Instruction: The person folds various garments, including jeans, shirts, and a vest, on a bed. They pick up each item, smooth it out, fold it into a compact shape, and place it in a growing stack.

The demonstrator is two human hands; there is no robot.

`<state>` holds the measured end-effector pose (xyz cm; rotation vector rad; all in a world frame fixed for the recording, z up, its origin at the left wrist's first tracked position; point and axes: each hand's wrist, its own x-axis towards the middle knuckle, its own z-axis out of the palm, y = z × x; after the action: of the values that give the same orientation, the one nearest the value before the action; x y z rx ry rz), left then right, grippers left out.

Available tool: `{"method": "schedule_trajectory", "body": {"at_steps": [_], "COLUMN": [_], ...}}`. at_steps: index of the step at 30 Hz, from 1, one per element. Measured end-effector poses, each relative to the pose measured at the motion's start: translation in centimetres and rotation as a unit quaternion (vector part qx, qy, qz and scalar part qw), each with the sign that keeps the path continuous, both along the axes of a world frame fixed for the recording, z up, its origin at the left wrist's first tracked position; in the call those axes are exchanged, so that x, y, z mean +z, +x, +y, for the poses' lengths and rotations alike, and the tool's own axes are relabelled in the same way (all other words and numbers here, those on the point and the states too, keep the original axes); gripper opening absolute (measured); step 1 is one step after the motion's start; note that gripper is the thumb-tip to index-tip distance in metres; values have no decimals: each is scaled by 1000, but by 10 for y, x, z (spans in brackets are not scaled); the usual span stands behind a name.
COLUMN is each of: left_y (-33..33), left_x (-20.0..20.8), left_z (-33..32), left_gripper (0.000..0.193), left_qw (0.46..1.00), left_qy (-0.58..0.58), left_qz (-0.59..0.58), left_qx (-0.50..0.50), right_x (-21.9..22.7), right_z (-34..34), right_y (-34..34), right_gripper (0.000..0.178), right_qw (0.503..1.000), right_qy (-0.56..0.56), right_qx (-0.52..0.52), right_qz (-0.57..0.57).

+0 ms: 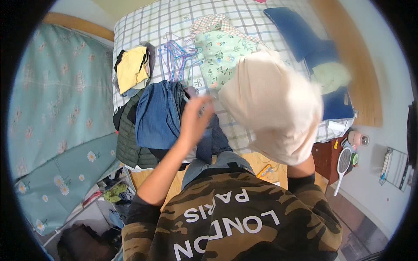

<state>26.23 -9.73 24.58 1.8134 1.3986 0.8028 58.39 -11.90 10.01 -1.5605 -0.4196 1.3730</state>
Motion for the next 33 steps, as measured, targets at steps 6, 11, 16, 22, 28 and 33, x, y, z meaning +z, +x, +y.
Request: {"method": "schedule_trajectory", "body": {"at_steps": [6, 11, 16, 22, 28, 33], "left_y": [27, 22, -30, -92, -209, -356], "left_x": [-56, -38, 16, 101, 189, 233], "left_z": [39, 12, -14, -40, -109, -245], "left_gripper": [43, 40, 41, 44, 36, 49], "left_qw": [823, 771, 753, 829, 823, 749], "left_qy": [-424, -431, -298, -89, 182, 304], "left_qz": [-379, -469, -570, -531, -520, -580], "left_qx": [-19, 18, 138, 150, 141, 99], "right_x": [6, 25, 73, 178, 300, 385], "right_z": [-26, -5, 25, 27, 54, 56], "right_y": [-16, -2, -1, -41, -137, -300], "right_gripper": [40, 41, 43, 44, 46, 47], "right_qw": [999, 999, 996, 984, 932, 853], "right_qy": [-25, 23, 77, 176, 321, 393], "right_qx": [-8, -35, -36, 17, 163, 331], "right_qz": [21, 12, 14, 13, 41, 96]}}
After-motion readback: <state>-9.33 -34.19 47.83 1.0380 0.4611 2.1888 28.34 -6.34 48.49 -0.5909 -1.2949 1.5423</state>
